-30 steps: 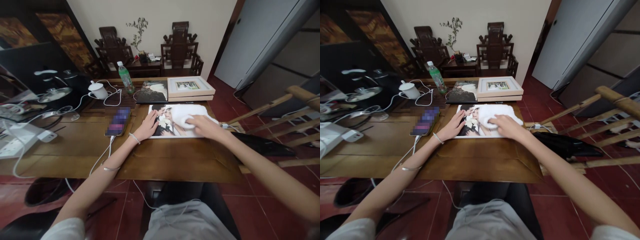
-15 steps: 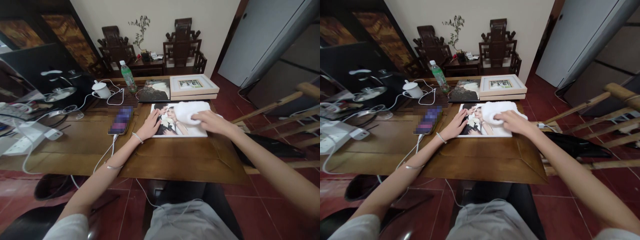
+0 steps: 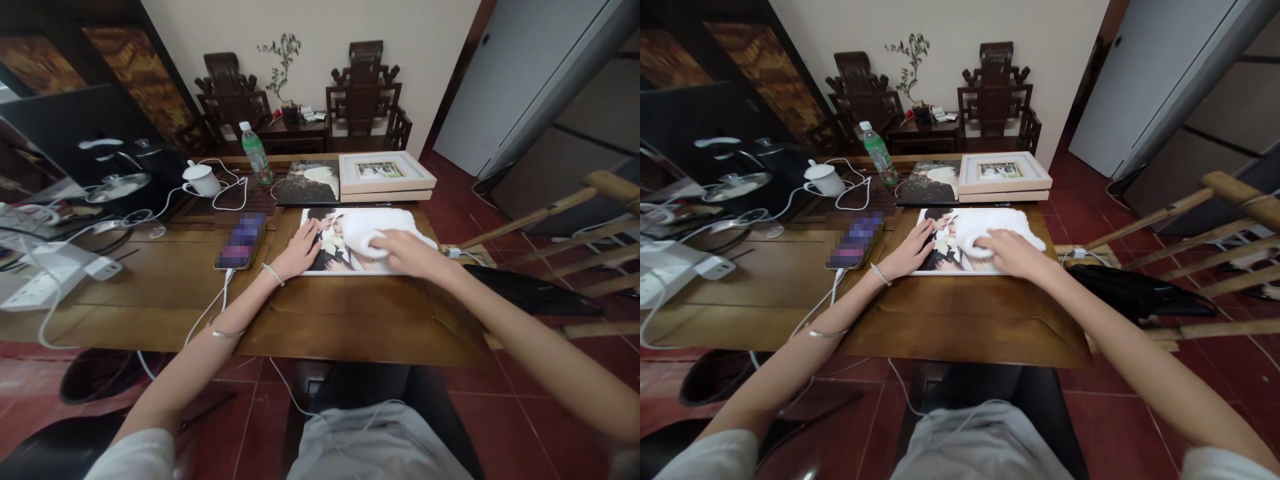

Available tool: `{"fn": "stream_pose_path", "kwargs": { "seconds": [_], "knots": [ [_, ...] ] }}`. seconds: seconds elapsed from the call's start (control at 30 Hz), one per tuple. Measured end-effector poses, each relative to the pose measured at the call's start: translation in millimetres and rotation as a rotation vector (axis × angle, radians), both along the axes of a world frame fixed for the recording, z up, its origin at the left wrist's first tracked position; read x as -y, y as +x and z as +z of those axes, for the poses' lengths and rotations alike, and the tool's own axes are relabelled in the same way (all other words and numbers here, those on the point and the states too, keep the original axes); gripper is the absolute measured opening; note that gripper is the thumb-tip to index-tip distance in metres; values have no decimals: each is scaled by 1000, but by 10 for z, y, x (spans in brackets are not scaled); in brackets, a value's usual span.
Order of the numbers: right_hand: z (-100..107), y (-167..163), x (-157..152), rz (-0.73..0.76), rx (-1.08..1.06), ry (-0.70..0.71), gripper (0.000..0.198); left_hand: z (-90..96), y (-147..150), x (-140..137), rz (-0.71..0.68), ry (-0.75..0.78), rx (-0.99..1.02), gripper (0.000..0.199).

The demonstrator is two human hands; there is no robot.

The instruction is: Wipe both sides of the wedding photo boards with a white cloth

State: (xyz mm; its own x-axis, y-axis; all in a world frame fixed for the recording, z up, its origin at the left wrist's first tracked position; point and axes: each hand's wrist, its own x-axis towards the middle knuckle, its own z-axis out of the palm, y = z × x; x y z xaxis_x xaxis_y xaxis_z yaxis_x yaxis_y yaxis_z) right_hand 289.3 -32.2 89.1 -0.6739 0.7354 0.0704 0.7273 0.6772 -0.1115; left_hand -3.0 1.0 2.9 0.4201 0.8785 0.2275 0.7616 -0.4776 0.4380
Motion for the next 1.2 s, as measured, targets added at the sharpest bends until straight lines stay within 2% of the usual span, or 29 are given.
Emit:
{"fn": "stream_pose_path", "kwargs": {
  "seconds": [0.13,0.23,0.33,0.43,0.6,0.7,0.8,0.97,1.07,1.2],
  "knots": [
    [20,8,-538,-42,-40,44,56,4,-9,8,-18,7,10,62],
    [-68,60,-593,-85,-41,92,56,8,-15,8,-21,-4,26,62],
    [-186,127,-371,-71,-57,122,57,28,-15,32,-20,-14,39,62],
    [-263,193,18,-40,-71,103,55,60,-3,95,-27,-24,26,62],
    [-264,219,689,80,-63,90,53,90,45,209,2,-11,25,61],
    [-225,177,832,133,-63,62,53,93,65,226,11,3,33,60],
    [-167,139,642,100,-94,37,55,89,67,210,15,3,36,59],
    [-9,127,-123,6,-81,-8,54,67,65,161,37,-16,37,58],
    [99,123,-537,-15,-79,-17,47,51,65,144,32,-6,39,58],
    [159,121,-761,-46,-93,-27,43,44,72,147,43,-2,35,57]
  ]
}}
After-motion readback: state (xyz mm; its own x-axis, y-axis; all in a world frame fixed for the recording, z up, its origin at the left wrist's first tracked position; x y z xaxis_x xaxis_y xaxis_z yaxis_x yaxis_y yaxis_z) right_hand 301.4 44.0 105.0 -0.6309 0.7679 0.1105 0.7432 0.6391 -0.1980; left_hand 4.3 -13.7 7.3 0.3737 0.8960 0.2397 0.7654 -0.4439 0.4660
